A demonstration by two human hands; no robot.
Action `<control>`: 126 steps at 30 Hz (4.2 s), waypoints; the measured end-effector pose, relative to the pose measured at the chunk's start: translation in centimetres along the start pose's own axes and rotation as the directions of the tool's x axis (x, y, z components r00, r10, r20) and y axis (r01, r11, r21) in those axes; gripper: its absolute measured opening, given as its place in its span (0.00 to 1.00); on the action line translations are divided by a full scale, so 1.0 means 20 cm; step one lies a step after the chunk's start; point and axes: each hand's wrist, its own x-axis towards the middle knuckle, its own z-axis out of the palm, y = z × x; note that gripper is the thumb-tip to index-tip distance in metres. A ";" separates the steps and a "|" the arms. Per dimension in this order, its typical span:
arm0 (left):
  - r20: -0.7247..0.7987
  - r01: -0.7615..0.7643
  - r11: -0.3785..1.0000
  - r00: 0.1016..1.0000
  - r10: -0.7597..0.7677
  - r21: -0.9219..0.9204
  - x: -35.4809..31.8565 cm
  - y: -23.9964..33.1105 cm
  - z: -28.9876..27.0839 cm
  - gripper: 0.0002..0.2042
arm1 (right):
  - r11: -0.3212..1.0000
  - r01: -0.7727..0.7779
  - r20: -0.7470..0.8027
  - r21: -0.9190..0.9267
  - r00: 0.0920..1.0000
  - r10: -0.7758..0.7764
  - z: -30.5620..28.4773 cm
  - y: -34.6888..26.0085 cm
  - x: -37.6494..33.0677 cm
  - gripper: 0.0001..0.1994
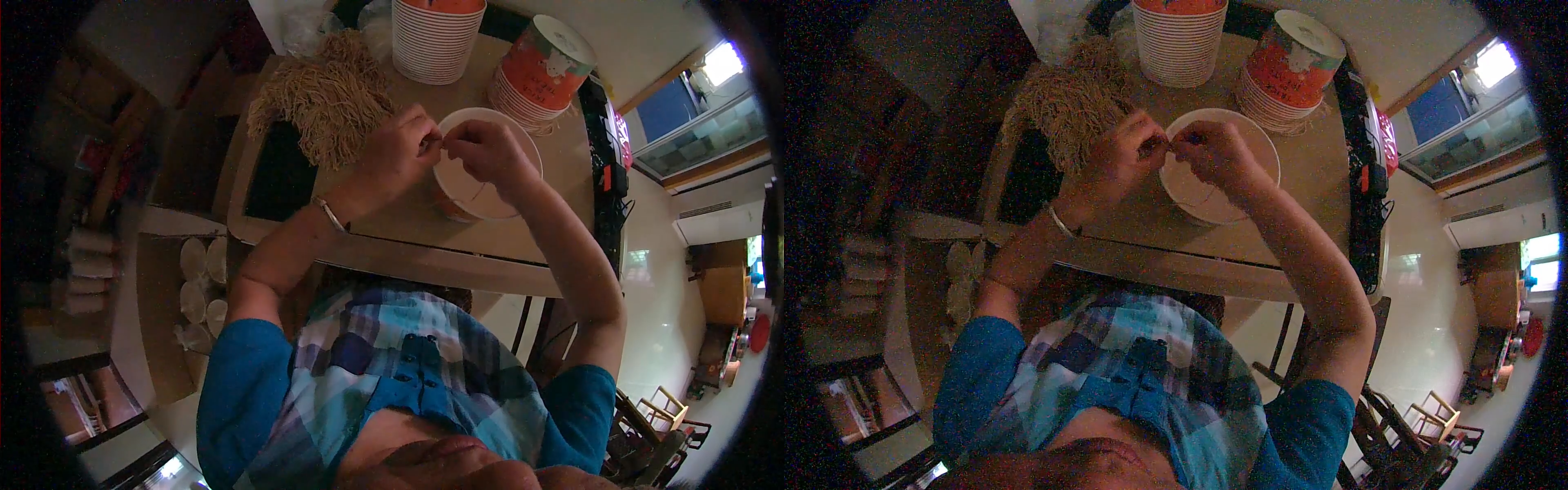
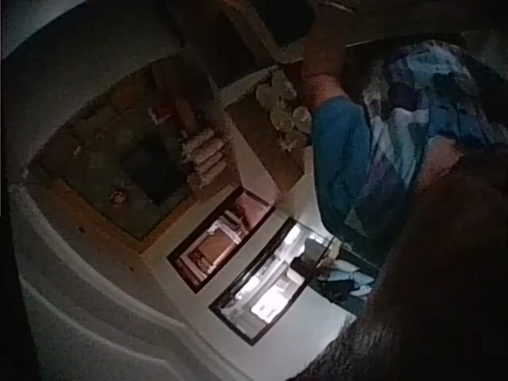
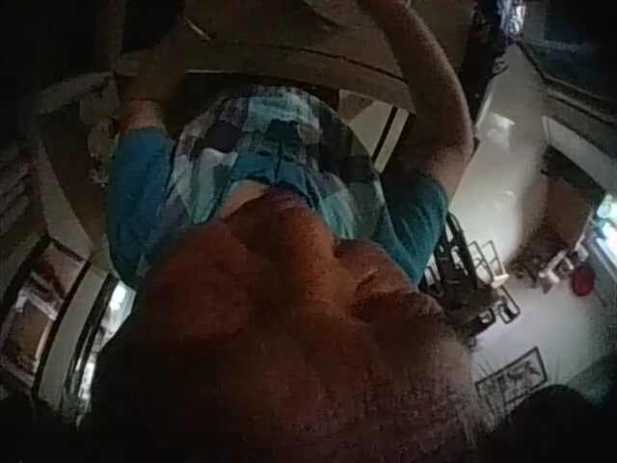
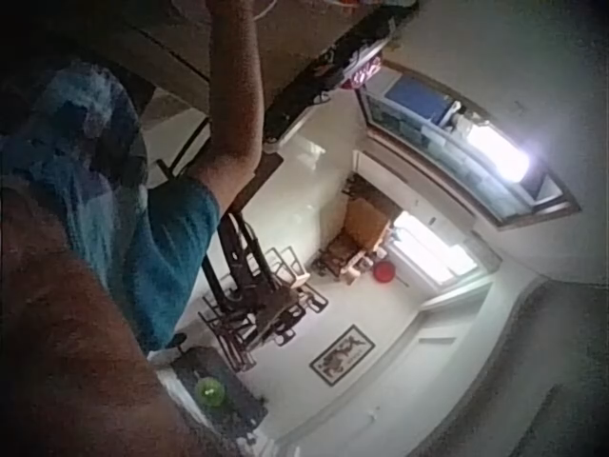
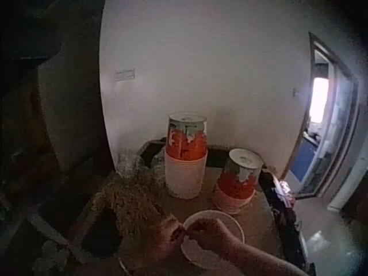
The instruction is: Threading cord handles into paper buckets and stacking them.
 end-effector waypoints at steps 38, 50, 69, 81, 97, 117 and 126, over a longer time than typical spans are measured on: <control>0.371 0.428 0.677 0.897 -0.240 -0.598 0.04 -0.19 -0.01 0.06 | 0.996 0.031 0.082 0.078 0.996 -0.037 -0.02 -0.01 -0.01 0.05; 0.282 0.292 0.810 0.945 -0.163 -0.508 0.05 -0.14 -0.03 0.07 | 0.982 -0.033 0.205 0.189 0.979 -0.007 -0.05 0.00 0.00 0.04; 0.347 0.372 0.781 0.913 -0.213 -0.501 0.04 -0.19 -0.01 0.08 | 0.987 0.131 0.077 0.090 0.987 -0.139 0.02 -0.05 -0.02 0.04; 0.369 0.386 0.762 0.906 -0.208 -0.520 0.05 -0.18 -0.01 0.08 | 0.989 0.147 -0.024 0.027 0.989 -0.146 0.02 -0.06 -0.02 0.05; 0.270 0.216 0.705 0.962 -0.036 -0.676 0.01 -0.23 0.04 0.08 | 0.986 0.143 -0.038 -0.085 0.988 -0.147 0.04 -0.17 -0.05 0.04; 0.170 0.266 0.795 0.964 -0.206 -0.545 -0.03 -0.11 -0.02 0.07 | 0.954 0.262 -0.086 -0.143 0.957 -0.276 0.03 -0.10 -0.03 0.04; 0.103 0.234 0.872 0.972 -0.210 -0.430 -0.07 -0.13 0.00 0.06 | 0.945 0.274 -0.088 -0.181 0.952 -0.293 0.04 -0.12 -0.04 0.03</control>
